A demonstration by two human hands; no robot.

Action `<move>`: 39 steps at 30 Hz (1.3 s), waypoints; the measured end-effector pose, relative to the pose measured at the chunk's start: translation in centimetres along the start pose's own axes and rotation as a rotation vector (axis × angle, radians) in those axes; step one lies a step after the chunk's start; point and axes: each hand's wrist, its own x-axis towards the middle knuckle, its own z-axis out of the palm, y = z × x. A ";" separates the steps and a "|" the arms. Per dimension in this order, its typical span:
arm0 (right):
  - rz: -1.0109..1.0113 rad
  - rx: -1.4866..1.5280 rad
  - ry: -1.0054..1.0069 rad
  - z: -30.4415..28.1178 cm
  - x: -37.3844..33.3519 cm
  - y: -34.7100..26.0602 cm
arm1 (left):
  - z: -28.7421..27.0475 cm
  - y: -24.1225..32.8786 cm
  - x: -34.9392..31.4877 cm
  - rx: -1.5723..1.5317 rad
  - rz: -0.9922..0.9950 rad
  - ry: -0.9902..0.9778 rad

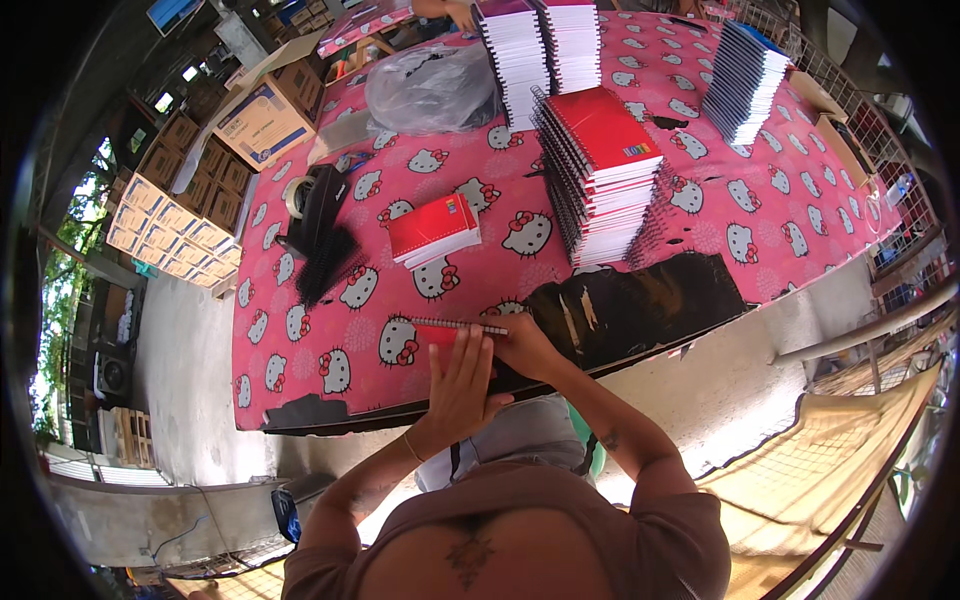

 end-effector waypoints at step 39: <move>-0.117 0.017 -0.234 -7.2 -0.6 -3.9 | -4.1 -3.0 5.1 -0.318 0.002 0.088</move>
